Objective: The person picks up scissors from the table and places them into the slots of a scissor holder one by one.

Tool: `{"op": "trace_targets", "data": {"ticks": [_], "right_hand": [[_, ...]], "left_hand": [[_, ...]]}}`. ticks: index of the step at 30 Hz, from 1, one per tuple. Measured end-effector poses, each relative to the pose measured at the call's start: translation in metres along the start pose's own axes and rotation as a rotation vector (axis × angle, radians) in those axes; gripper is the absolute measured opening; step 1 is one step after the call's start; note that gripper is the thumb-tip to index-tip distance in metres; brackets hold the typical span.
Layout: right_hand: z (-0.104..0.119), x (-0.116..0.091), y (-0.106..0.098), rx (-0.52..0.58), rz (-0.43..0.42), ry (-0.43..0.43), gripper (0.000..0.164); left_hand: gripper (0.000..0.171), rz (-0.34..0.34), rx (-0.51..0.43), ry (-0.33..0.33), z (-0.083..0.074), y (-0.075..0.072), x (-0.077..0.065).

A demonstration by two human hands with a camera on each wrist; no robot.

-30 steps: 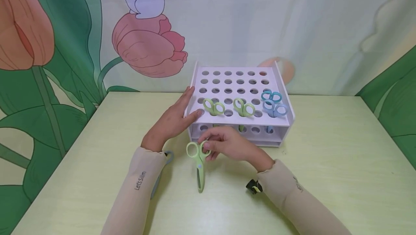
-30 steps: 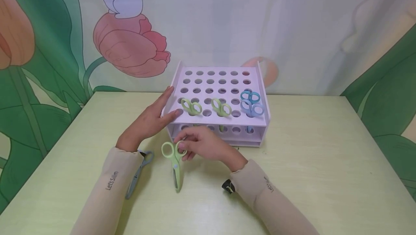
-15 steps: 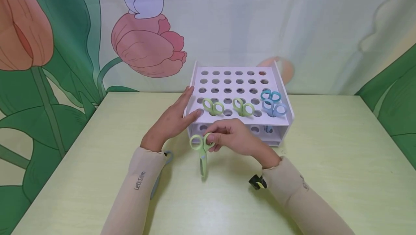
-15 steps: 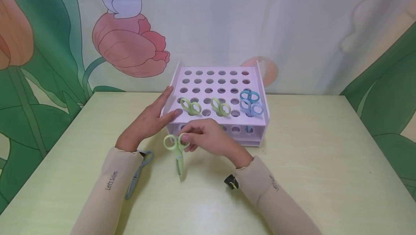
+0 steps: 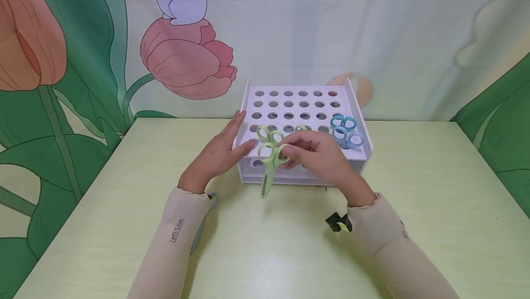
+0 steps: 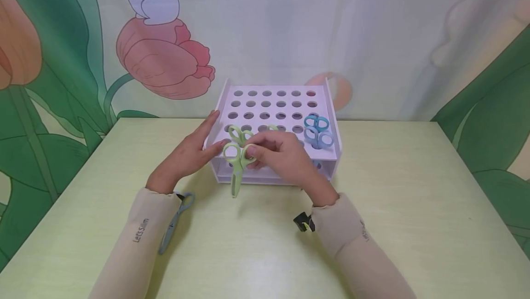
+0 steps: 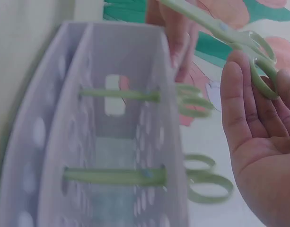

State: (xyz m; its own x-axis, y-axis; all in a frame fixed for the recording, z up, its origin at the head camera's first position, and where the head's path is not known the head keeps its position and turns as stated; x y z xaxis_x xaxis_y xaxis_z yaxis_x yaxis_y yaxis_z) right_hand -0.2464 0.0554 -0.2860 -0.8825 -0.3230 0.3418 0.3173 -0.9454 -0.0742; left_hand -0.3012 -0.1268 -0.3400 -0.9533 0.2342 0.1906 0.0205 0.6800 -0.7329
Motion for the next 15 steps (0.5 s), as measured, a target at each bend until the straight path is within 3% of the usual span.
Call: {"op": "trace_targets", "data": {"ticks": [15], "right_hand": [[0.044, -0.002, -0.074, 0.036, -0.295, -0.153, 0.019]], "left_hand": [[0.083, 0.007, 0.012, 0.016, -0.001, 0.001, 0.000]]}}
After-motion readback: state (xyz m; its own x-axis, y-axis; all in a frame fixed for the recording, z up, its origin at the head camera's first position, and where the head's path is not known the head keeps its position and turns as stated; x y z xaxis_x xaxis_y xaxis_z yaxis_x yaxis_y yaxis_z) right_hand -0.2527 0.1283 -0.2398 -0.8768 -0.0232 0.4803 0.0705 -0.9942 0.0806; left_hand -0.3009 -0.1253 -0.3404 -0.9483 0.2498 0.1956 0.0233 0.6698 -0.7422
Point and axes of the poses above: each hand's wrist, its own x-axis towards the middle knuckle, its own y-axis out of the palm, z = x × y, the point moved 10 cm from there along x, towards the middle knuckle, and after that the axes turned 10 degrees about -z, right-handed, at the moved point
